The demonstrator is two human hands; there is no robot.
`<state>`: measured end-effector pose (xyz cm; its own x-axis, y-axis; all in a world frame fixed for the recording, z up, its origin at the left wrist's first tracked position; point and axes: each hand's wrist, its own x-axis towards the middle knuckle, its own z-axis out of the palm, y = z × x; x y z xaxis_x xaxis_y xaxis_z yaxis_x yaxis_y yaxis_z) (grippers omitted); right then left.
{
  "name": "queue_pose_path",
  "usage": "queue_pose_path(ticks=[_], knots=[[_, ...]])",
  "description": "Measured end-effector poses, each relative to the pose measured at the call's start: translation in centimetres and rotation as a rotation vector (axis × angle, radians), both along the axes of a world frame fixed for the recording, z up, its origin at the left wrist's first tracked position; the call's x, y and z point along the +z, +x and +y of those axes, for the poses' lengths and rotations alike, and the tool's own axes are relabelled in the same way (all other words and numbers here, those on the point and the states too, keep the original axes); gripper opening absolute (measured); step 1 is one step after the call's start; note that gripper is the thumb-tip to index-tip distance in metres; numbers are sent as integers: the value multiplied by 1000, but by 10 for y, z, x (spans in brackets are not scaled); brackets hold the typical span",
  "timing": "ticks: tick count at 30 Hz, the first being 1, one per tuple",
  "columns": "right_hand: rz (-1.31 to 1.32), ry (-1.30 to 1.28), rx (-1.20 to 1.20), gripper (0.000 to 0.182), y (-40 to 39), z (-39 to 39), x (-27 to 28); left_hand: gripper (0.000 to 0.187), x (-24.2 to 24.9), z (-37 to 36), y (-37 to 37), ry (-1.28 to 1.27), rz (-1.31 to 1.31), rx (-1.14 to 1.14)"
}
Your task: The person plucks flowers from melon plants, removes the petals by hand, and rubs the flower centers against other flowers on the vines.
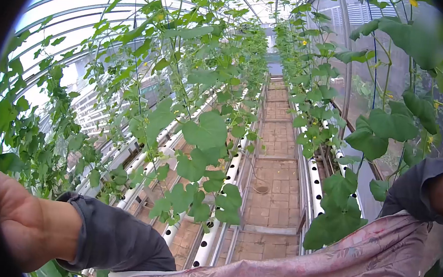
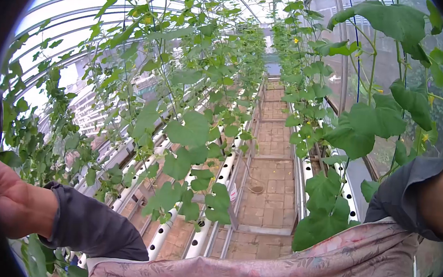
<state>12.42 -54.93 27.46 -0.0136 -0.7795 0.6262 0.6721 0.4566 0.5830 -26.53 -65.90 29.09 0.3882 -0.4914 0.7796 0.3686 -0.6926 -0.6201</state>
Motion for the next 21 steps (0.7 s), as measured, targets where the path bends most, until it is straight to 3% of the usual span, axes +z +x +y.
queue_pose_path(ticks=[4, 6, 10, 12, 13, 14, 15, 18, 21], knots=[[-24, -48, 83, 35, -5, -5, -11, 47, -28, -4, -6, -10, -5, 22], [-15, -38, 121, 33, -9, -4, -15, 50, -27, -2, -8, 159, -352, 29], [-9, -23, 189, 31, -11, -7, -26, 66, -43, -2, 12, 57, -536, 115], [-6, -15, 230, 29, -15, -4, -34, 50, -54, 12, 38, 276, -897, -230], [-6, -13, 237, 29, -18, 1, -41, 49, -64, 12, 43, 266, -945, -318], [11, 2, 430, 27, -22, 8, -51, 49, -111, -24, -21, -328, -266, -489], [26, 17, 621, 26, -29, 16, -61, 48, -128, -17, -25, -341, -250, -410], [142, -114, 645, 11, -61, 41, -110, 36, -163, 23, 1, -331, -438, -175], [46, -532, 574, 12, -103, 63, -167, 28, -194, 50, 2, -535, -567, 140]])
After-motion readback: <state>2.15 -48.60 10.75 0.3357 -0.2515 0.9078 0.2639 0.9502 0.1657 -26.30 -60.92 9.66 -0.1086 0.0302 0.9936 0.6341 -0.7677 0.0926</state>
